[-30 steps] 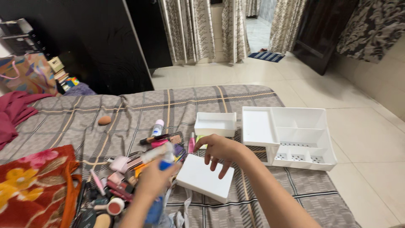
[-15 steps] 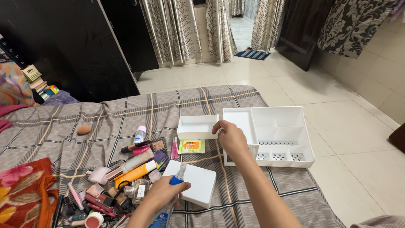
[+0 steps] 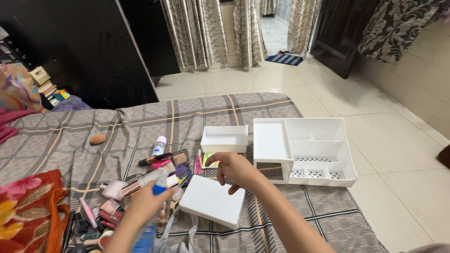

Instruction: The person wipes the inside and outside of a white plastic cosmetic organizer tray with a grey cloth. They clean the main tray and a smaller drawer section, turning the pieces over to wipe all surfaces.

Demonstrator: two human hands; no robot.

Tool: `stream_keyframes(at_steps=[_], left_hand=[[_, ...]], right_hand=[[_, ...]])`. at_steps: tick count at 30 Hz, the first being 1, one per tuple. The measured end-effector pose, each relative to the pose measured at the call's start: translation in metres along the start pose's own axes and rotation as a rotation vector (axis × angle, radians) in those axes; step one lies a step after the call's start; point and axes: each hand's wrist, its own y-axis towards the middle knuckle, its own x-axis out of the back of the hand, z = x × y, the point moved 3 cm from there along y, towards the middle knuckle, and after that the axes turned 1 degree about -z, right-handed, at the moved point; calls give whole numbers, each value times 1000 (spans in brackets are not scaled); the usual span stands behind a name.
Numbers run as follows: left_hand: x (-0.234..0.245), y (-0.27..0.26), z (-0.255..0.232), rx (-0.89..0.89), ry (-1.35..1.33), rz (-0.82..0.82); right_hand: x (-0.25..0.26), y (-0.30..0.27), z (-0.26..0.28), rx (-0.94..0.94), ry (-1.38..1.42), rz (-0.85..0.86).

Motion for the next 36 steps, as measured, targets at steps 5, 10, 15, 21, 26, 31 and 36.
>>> stream_keyframes(at_steps=[5, 10, 15, 21, 26, 31, 36], left_hand=[[70, 14, 83, 31, 529, -241], [83, 2, 144, -127, 779, -507], [48, -50, 110, -52, 615, -223], [-22, -82, 99, -165, 774, 257], [-15, -52, 43, -259, 86, -34], [-33, -34, -14, -218, -110, -394], [-101, -14, -19, -334, 190, -510]], right_hand=[[-11, 3, -11, -28, 145, 120], [-18, 4, -21, 3, 338, 217], [-26, -3, -19, -30, 478, 304], [-31, -20, -28, 4, 610, 276], [-16, -53, -77, -42, 759, 266], [-2, -56, -118, -226, 774, 188], [-8, -39, -163, -359, 597, 237]])
